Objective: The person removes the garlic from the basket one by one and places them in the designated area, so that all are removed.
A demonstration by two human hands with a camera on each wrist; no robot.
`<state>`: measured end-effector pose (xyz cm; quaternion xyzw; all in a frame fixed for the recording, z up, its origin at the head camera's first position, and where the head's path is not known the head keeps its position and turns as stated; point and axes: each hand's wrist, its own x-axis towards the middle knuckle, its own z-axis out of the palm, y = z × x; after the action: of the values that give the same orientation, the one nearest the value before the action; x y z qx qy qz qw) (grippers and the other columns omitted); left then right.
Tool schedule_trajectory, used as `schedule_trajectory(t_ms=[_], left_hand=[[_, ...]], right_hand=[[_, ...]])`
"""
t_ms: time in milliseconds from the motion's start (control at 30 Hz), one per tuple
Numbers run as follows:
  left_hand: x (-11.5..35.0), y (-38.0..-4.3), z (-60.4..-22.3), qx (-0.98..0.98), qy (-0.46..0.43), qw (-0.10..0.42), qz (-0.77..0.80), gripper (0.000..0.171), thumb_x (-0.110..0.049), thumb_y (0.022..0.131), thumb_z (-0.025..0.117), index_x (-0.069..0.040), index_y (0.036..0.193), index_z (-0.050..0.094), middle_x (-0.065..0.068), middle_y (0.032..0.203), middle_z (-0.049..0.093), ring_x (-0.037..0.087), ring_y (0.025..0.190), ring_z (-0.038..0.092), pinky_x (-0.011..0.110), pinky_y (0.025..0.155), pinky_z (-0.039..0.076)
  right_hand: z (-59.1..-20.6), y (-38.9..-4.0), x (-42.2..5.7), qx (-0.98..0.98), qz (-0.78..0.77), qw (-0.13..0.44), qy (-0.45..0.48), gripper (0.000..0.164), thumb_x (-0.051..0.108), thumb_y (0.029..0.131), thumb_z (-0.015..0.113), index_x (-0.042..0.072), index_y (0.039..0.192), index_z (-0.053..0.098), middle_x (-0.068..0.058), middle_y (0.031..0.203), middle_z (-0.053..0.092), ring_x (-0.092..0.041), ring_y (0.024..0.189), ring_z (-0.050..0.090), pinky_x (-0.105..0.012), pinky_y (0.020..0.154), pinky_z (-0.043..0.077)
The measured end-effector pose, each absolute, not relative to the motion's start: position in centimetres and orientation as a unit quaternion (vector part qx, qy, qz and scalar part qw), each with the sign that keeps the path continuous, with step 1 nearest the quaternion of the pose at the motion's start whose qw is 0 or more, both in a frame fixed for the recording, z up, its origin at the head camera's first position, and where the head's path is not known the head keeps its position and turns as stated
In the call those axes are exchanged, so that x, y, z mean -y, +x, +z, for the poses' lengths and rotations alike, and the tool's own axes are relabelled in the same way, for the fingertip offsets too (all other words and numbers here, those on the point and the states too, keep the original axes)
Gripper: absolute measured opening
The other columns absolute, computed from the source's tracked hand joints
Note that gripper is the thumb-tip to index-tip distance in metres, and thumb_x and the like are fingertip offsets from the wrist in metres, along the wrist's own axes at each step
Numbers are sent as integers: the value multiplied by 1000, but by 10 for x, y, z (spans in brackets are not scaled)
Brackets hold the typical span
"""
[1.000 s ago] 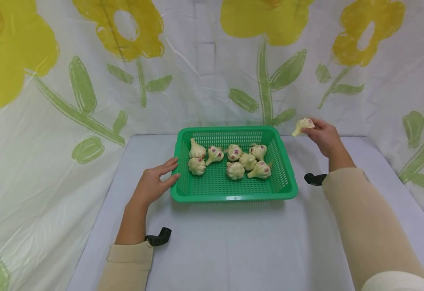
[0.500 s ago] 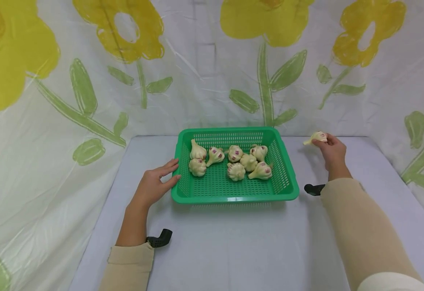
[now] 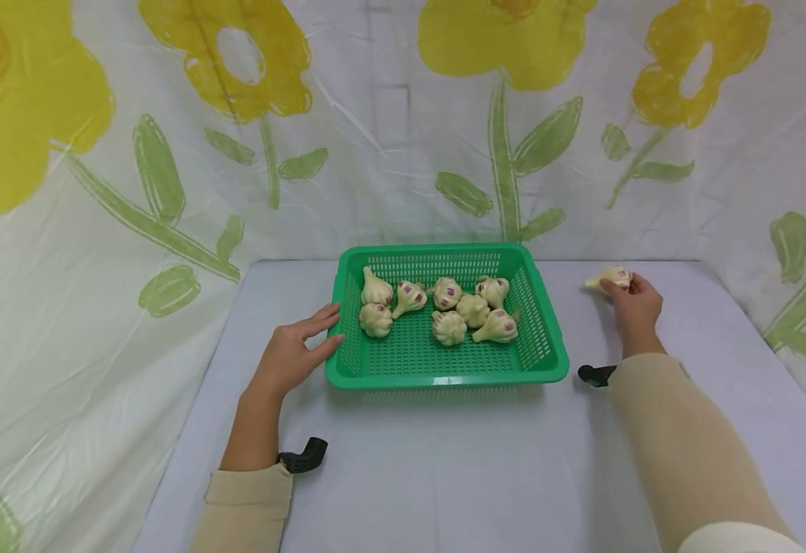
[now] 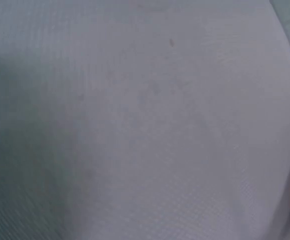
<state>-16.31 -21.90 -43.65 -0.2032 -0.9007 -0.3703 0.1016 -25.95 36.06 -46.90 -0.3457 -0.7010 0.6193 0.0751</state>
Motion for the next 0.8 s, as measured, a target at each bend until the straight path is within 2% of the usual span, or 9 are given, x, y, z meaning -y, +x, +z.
schedule_trajectory(t_ms=[200,467,667,800], left_hand=[[219,-163,-436,900,-204,101,-372,46,-22,89,74,-6,131,63,1,141,57,22,129,56,44,103,49],[219,-163,-436,901,-205,104,-368,46,-21,89,75,-5,131,63,1,141,57,22,129,56,44,103,49],[219,-163,-436,903,-205,105,-364,46,-22,89,74,-4,131,63,2,141,57,23,129,56,44,103,49],[218,-163,-436,903,-206,105,-362,46,-22,90,74,-4,131,63,2,141,57,23,129,56,45,103,49]], right_hand=[[-479,-258,-361,730,583,67,-351,82,45,83,77,23,152,39,3,153,43,-3,123,44,-20,110,39],[-483,-255,-358,772,543,69,-323,80,48,87,70,22,154,36,-1,151,44,-4,118,45,-17,101,42],[-485,-253,-355,783,539,63,-303,81,45,89,69,21,156,31,-4,157,38,-12,129,42,-26,113,37],[-486,-252,-355,781,542,59,-305,83,43,89,71,23,157,28,-3,158,35,-13,135,39,-29,117,34]])
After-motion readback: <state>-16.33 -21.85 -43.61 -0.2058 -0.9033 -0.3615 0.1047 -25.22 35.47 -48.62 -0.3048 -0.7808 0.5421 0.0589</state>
